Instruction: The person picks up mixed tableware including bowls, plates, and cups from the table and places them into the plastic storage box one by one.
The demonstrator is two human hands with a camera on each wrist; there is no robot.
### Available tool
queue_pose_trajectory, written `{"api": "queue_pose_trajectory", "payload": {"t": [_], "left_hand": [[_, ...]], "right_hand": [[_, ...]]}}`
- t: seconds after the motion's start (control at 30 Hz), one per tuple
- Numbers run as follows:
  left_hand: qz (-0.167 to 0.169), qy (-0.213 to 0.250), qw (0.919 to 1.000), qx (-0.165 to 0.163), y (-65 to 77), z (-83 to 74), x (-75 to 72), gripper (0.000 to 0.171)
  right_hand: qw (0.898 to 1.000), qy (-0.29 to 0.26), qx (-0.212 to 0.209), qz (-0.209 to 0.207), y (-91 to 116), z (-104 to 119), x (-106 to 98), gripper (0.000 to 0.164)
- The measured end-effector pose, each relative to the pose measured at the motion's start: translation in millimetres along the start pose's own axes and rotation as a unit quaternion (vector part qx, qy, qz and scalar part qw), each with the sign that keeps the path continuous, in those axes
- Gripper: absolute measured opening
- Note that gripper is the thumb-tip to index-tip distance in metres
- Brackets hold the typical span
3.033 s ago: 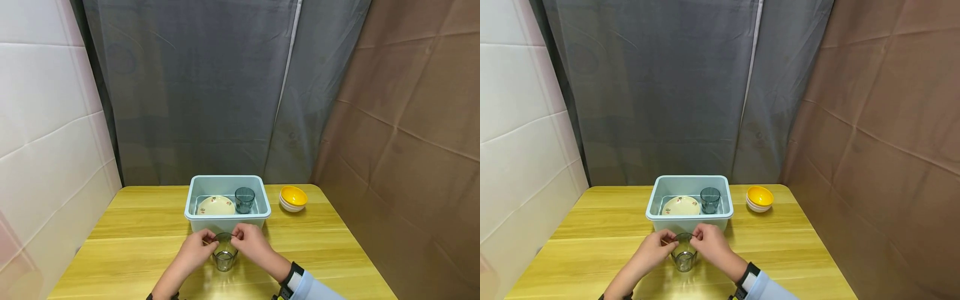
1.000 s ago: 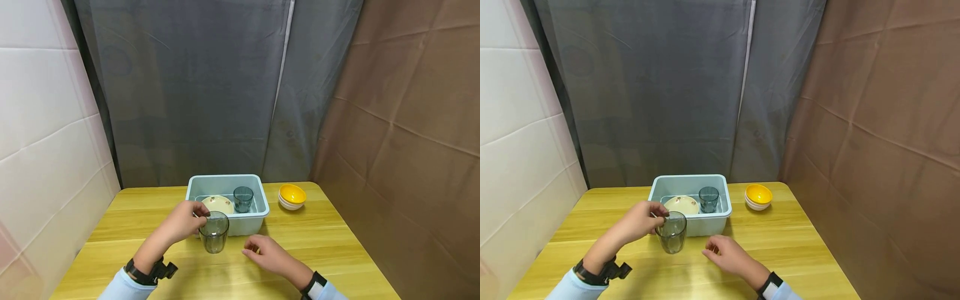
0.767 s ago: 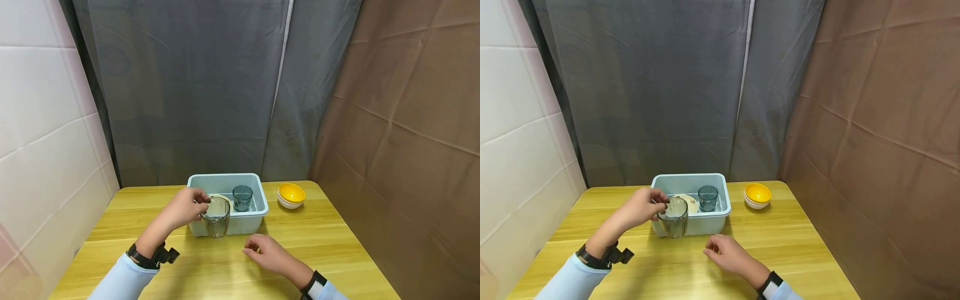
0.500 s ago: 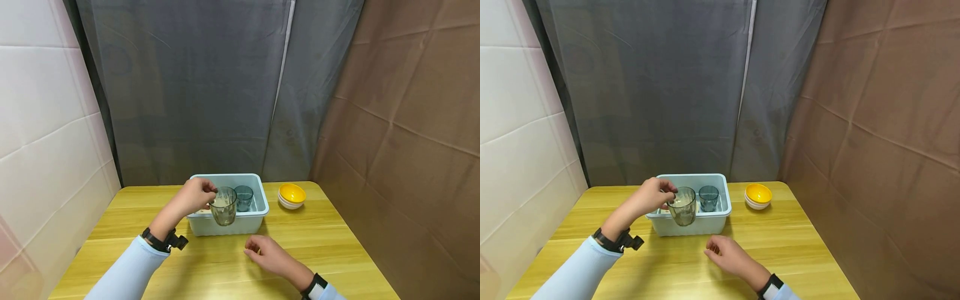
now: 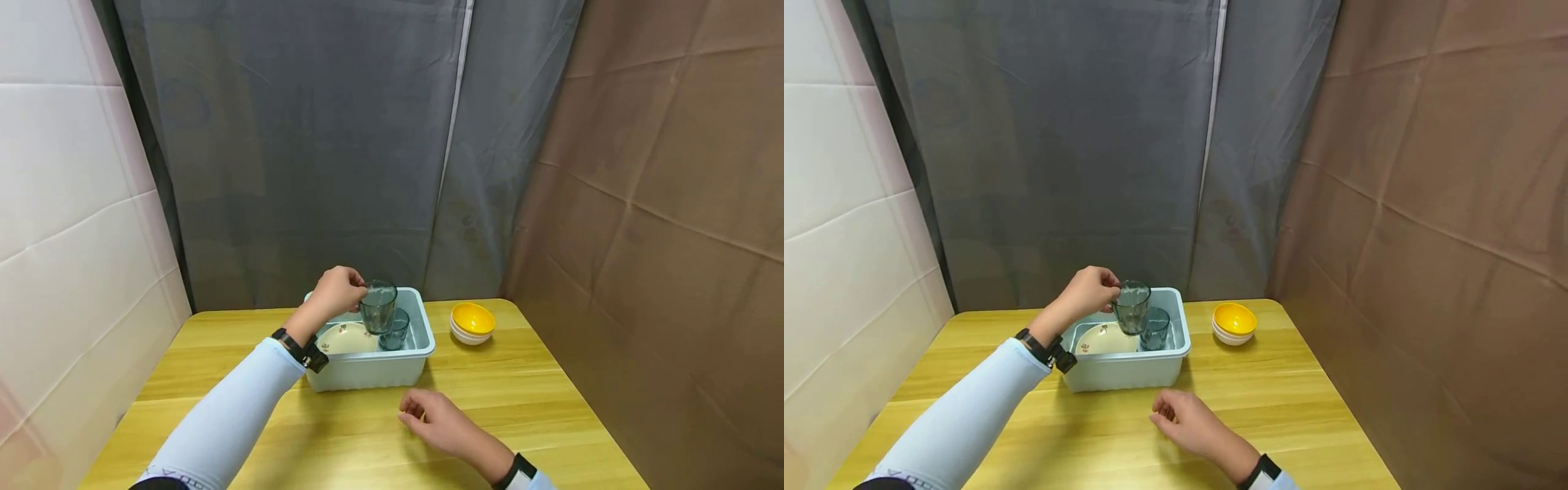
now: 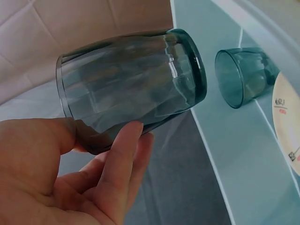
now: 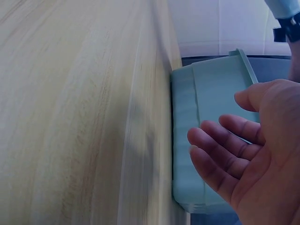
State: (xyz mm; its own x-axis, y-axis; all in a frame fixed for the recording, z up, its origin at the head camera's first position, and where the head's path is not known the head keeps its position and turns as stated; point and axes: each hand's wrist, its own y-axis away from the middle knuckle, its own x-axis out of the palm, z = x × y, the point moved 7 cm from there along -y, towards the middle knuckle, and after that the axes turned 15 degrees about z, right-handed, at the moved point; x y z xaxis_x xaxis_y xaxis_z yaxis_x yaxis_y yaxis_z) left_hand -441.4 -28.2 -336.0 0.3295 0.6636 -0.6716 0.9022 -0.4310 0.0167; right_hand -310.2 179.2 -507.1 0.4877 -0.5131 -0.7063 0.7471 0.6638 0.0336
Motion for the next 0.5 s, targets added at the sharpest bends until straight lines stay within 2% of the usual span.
{"api": "queue_pose_trajectory", "payload": {"t": [0.17, 0.37, 0.5], "left_hand": [[0.011, -0.004, 0.9999, -0.011, -25.6, 3.1, 2.2, 0.014], [0.019, -0.042, 0.9983, -0.036, -54.9, 3.4, 0.8, 0.040], [0.019, -0.052, 0.9967, -0.060, -67.6, 4.8, 1.9, 0.044]], "right_hand": [[1.000, -0.001, -0.009, -0.005, 3.4, -1.0, 1.2, 0.005], [1.000, 0.001, -0.007, -0.007, 4.5, -5.6, 1.9, 0.007], [1.000, -0.001, 0.002, -0.005, 5.4, -9.1, 1.4, 0.008]]}}
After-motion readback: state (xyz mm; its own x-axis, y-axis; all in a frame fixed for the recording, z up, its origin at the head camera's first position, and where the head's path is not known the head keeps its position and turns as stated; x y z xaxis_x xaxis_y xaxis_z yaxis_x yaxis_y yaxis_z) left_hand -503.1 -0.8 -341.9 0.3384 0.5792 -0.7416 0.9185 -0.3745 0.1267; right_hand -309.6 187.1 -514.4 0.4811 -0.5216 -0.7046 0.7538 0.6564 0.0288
